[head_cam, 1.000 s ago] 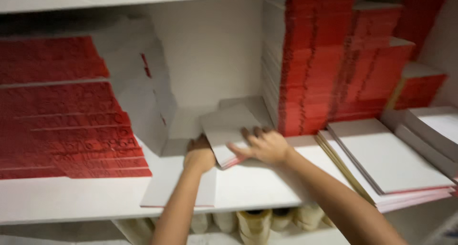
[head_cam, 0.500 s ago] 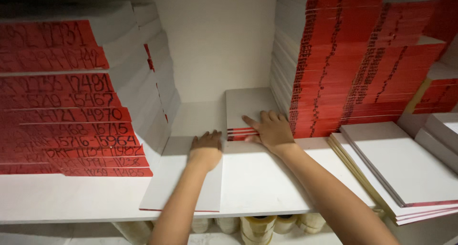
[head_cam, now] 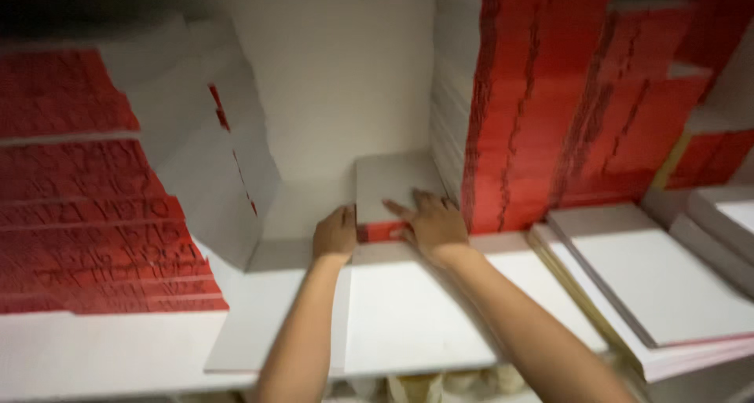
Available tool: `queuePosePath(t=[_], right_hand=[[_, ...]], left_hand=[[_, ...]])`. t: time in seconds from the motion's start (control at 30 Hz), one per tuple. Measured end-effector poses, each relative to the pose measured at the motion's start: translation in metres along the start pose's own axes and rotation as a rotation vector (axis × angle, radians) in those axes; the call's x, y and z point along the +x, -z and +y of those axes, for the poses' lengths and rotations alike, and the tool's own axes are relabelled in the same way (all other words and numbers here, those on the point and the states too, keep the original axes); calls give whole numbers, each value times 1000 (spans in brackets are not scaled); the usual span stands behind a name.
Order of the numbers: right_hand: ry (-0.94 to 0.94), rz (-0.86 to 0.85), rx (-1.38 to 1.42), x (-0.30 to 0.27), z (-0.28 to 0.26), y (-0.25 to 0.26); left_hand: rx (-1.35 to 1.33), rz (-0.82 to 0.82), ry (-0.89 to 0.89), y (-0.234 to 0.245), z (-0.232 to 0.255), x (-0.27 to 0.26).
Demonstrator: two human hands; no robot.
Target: The person organizes stacks of paper and note pads on a shelf by hand, moving them between different stacks and aligning them.
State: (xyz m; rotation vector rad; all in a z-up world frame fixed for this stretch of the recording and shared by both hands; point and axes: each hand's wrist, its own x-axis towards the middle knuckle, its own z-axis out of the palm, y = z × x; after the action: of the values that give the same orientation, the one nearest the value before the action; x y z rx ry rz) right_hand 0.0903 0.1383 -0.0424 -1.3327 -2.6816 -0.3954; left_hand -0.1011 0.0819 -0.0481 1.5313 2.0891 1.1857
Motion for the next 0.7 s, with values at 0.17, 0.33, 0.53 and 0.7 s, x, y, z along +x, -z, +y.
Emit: queuePosePath(t=[0.17, 0.33, 0.53, 0.7], right_hand=[[11, 27, 33, -5, 0, -2], [-57, -27, 44, -3, -2, -1], [-56, -28, 29, 0, 0, -6], [-12, 188, 8, -8, -5, 1]], left_hand=[[38, -135, 72, -4, 10, -5], [73, -245, 24, 15, 32, -28], [284, -317, -76, 16, 34, -25], [379, -279, -25, 14, 41, -26]])
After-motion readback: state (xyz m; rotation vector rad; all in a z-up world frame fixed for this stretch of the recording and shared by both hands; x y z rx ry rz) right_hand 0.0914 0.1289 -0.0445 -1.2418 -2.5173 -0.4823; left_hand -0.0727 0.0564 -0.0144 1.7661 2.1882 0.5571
